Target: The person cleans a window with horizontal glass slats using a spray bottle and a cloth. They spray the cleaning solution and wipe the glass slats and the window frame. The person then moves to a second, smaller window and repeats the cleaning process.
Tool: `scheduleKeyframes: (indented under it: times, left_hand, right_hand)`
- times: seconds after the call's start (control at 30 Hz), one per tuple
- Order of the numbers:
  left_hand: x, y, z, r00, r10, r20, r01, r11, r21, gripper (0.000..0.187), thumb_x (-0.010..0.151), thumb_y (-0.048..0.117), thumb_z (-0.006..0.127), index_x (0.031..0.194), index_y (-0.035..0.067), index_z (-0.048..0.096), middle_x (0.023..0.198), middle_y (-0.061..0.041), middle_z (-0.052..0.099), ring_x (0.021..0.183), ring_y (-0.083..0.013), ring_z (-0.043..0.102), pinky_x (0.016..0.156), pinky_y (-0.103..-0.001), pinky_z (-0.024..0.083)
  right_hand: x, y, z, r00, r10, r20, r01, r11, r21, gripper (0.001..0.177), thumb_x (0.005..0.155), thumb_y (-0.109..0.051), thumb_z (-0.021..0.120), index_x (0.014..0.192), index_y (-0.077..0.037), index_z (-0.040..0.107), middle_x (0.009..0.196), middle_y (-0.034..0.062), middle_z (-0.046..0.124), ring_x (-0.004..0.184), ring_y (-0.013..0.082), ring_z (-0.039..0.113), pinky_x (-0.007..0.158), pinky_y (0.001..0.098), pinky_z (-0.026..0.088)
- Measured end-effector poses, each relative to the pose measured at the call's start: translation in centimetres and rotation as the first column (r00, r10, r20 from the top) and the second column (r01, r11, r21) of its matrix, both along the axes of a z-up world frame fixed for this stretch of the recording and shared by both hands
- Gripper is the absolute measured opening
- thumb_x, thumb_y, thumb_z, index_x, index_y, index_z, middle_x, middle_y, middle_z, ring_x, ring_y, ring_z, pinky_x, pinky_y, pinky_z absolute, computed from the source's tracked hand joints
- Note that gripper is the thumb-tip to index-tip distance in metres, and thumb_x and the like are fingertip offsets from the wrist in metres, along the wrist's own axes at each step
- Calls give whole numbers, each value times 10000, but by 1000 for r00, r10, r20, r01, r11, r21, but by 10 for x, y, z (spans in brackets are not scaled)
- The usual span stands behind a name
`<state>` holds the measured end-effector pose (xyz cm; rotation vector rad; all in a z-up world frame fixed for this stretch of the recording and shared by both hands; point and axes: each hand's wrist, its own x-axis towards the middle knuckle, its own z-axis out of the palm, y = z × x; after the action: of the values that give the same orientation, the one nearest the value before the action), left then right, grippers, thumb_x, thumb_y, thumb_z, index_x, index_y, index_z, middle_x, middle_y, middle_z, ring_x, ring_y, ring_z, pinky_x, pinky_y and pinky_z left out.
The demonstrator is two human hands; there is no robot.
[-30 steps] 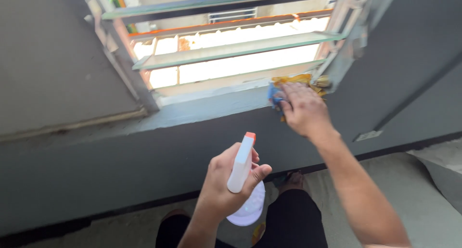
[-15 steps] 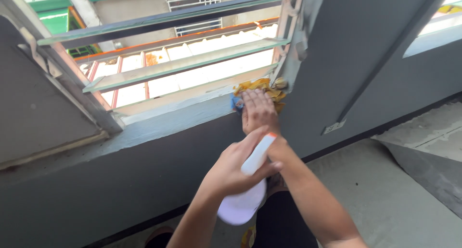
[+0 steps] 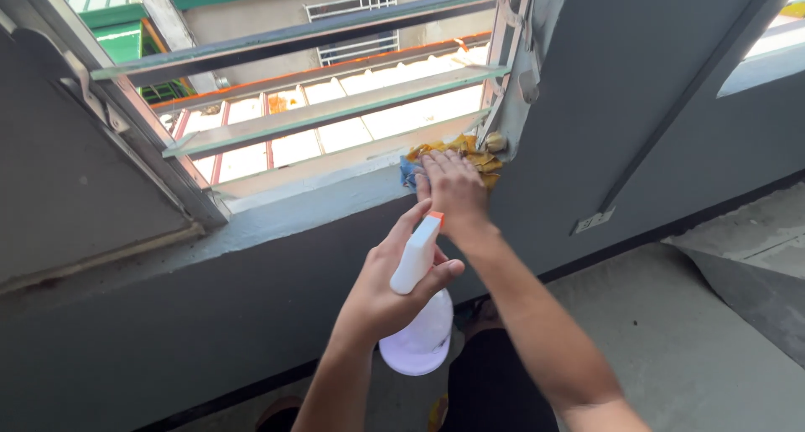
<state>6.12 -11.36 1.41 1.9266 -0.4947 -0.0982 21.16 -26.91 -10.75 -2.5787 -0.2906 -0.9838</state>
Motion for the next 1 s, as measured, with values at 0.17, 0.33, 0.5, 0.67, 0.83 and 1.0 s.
scheduleKeyframes:
  times: [0.17, 0.33, 0.5, 0.67, 0.83, 1.0]
  left_hand:
    - [-12, 15, 4, 1000, 22, -10, -22, 999, 46, 853, 813, 329, 790, 1524, 47, 412, 805, -70, 749, 783, -167, 764, 759, -311, 595]
    - [-14, 32, 1, 998, 66, -6, -65, 996, 55, 858, 808, 370, 789, 1515, 42, 429, 831, -79, 752, 800, -168, 766, 751, -322, 602]
    - [-12, 38, -5, 995, 101, -6, -101, 993, 59, 871, 803, 394, 796, 1505, 34, 427, 829, -87, 742, 800, -183, 765, 748, -339, 616]
    - [-16, 33, -4, 995, 82, -52, -78, 994, 71, 862, 795, 414, 779, 1496, 42, 443, 813, -89, 751, 776, -192, 786, 719, -339, 622]
    - [-17, 34, -3, 997, 77, -10, -76, 994, 84, 860, 793, 440, 785, 1481, 35, 465, 820, -92, 750, 784, -198, 783, 725, -342, 617]
    - [-17, 34, -1, 995, 91, 39, -93, 993, 77, 830, 801, 465, 775, 1454, 32, 502, 831, -96, 743, 794, -200, 779, 719, -348, 620]
  right_hand:
    - [-27, -46, 7, 990, 131, 43, -133, 991, 33, 330, 961, -192, 624, 1259, -76, 704, 1266, 127, 722, 1235, 317, 655, 1065, 463, 482]
    - [-54, -72, 27, 995, -97, 31, 89, 976, 199, 278, 989, -64, 491, 1209, -65, 661, 1089, 170, 744, 1040, 357, 725, 947, 474, 567]
    - [-26, -93, 72, 804, -297, -515, 304, 950, -73, 358, 959, -205, 516, 1297, -126, 601, 1108, 231, 719, 1066, 436, 676, 927, 538, 520]
    - [-5, -91, 98, 736, -347, -581, 249, 937, -244, 427, 893, -286, 564, 1302, -165, 586, 1128, 231, 720, 1090, 418, 677, 969, 525, 512]
    - [-41, -105, 105, 748, -369, -552, 337, 927, -162, 284, 945, -301, 581, 1178, -152, 649, 1090, 205, 730, 1075, 409, 678, 947, 495, 518]
    - [-47, -88, 72, 957, -167, 239, 151, 985, 83, 220, 1092, -98, 556, 1294, -47, 624, 1014, 194, 703, 979, 379, 690, 871, 477, 547]
